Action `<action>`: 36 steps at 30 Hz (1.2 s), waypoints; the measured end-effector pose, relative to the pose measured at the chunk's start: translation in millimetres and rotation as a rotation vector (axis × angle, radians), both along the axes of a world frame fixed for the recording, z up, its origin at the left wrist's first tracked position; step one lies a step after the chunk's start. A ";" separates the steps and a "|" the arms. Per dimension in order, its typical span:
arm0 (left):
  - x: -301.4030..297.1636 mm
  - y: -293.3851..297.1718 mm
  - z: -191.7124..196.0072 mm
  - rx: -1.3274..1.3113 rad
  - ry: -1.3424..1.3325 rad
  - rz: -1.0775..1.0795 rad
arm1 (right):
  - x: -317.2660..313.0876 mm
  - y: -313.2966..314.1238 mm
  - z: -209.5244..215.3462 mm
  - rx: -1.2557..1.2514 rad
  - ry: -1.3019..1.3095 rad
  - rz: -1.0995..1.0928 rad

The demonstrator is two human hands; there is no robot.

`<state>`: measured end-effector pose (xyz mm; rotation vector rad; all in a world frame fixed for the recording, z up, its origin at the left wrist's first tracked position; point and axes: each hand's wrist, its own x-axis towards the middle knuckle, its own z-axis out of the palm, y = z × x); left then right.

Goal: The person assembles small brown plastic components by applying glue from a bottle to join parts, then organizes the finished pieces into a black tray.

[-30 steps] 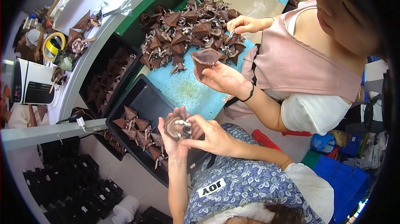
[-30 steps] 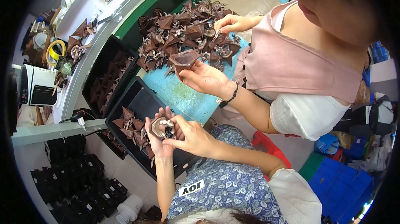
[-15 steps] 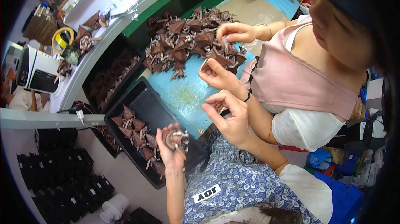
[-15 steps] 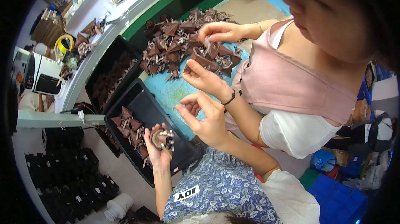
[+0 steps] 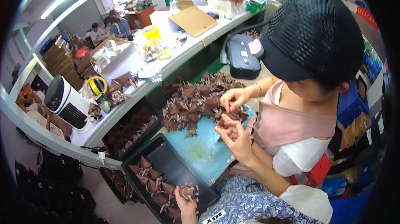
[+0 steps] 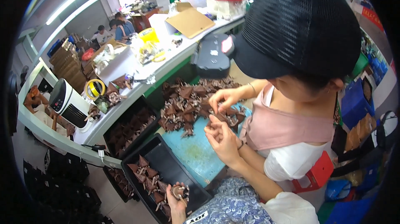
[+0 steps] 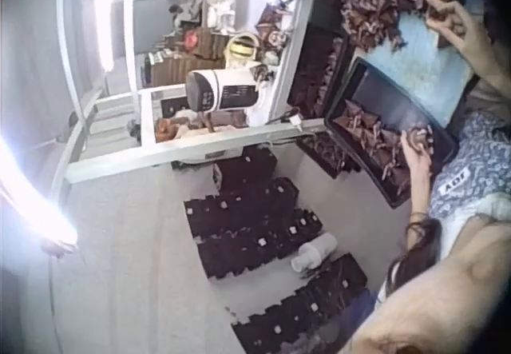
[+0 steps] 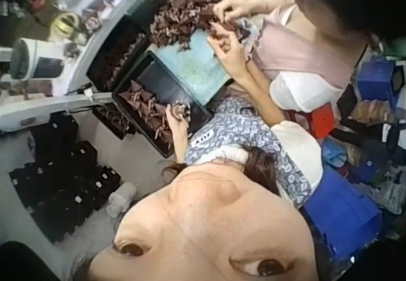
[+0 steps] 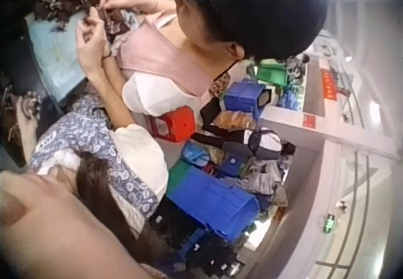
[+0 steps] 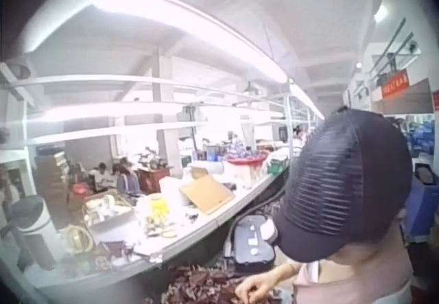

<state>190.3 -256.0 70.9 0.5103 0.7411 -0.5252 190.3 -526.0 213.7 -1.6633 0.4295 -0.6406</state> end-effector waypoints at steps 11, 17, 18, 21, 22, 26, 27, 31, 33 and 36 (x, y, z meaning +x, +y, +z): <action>20.1 -9.6 15.8 -0.470 0.122 -0.003 | -3.9 33.1 2.6 0.030 0.330 0.328; 59.3 -45.6 74.8 -0.571 -0.034 0.030 | -18.8 86.5 -23.4 0.040 0.227 0.550; 56.7 -47.0 77.1 -0.533 -0.044 0.030 | -21.0 93.8 -25.5 0.068 0.171 0.521; 51.2 -48.4 79.8 -0.476 -0.101 -0.043 | -19.6 104.6 -18.6 0.091 0.175 0.484; 46.7 -50.9 82.5 -0.353 -0.147 0.000 | -19.5 104.8 -18.9 0.100 0.183 0.488; 35.6 -54.1 89.5 -0.196 -0.301 0.062 | -14.6 100.5 -24.6 0.486 0.242 0.467; 33.6 -54.2 92.5 -0.186 -0.299 0.073 | -15.7 99.1 -24.7 0.547 0.287 0.539; 30.5 -49.2 85.2 -0.254 -0.243 0.039 | -20.6 99.7 -23.1 0.095 0.260 0.638; 33.0 -39.9 79.6 -0.296 -0.172 -0.063 | -17.1 95.7 -17.0 -0.267 0.134 0.621; 40.5 -27.0 75.0 -0.369 -0.040 -0.204 | -14.2 88.5 -19.3 -0.655 0.025 0.671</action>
